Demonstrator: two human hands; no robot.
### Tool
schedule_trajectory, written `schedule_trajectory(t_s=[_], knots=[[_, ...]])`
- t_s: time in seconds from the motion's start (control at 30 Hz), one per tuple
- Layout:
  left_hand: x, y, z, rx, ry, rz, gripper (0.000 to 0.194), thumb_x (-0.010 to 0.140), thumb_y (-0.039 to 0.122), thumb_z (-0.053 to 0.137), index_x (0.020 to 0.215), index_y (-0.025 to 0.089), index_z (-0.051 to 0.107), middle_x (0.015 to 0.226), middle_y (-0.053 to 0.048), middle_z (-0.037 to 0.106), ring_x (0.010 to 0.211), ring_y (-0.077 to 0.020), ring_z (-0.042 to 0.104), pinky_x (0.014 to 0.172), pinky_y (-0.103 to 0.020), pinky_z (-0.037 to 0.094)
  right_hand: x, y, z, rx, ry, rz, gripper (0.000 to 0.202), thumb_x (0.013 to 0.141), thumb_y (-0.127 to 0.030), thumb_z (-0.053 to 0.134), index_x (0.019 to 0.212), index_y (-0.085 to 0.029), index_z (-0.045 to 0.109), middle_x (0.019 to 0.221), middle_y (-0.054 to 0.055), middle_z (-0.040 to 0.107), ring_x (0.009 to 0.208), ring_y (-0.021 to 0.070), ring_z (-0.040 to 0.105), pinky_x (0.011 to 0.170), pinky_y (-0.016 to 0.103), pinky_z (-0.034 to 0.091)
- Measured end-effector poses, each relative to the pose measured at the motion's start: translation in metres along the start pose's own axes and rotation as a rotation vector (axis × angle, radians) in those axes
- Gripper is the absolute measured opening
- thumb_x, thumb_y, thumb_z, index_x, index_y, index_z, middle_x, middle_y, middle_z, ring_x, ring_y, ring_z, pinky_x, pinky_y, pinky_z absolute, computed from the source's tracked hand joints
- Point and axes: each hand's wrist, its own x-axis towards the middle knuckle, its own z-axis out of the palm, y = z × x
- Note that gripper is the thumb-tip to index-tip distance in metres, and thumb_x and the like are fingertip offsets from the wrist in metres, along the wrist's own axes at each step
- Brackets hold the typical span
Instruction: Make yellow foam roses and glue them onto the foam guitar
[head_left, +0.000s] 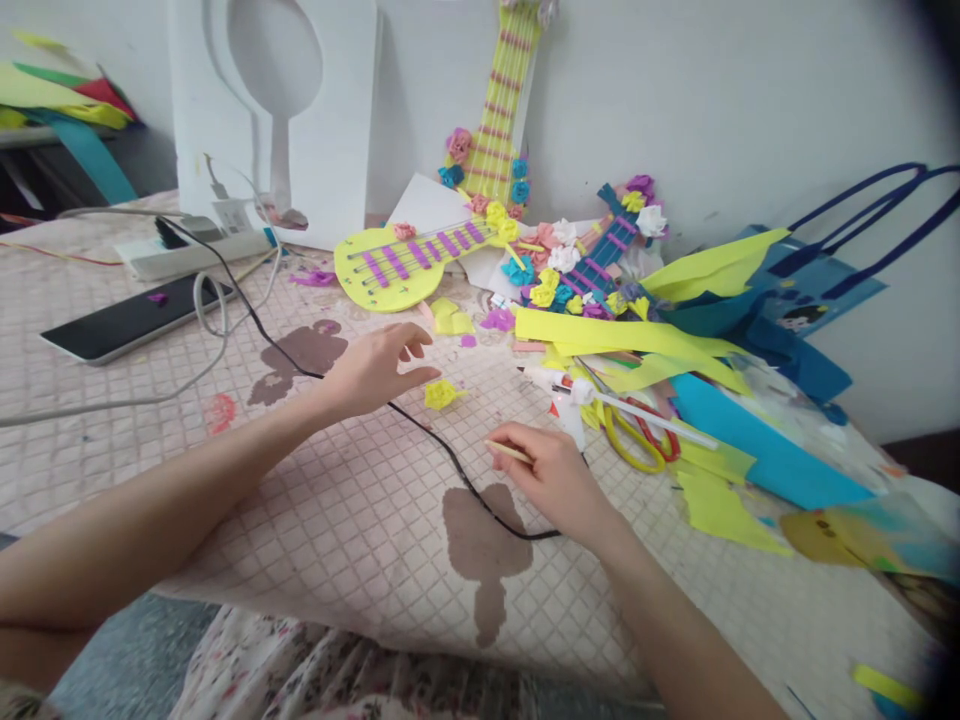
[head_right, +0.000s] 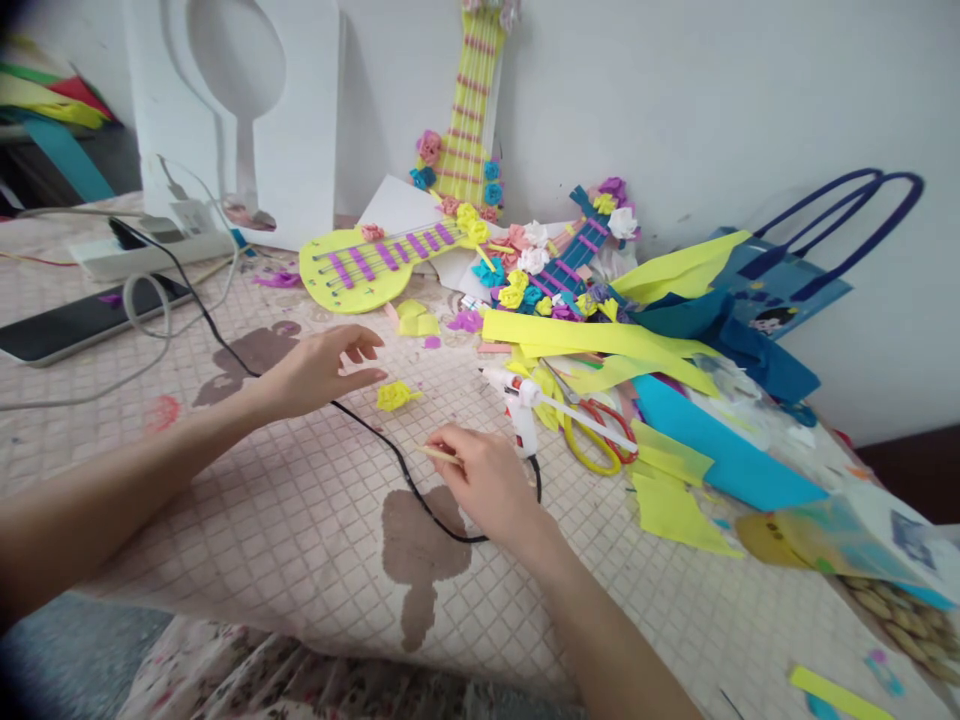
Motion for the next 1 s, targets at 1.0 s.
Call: schedule_trajectory(t_s=[1.0], knots=[[-0.021,0.028,0.030,-0.376,-0.278,0.270,0.053,0.070,0.016,0.068,0.119,0.020,0.047,0.110,-0.006,0.059,0.094,-0.0153,0.059,0.077,-0.027,0.050,0.002,0.004,0.017,-0.329,0.149,-0.008,0.014,0.087,-0.022,0.048,0.077,-0.019,0.057,0.079,0.002,0.062,0.071,0.0152,0.056,0.064,0.027,0.037]])
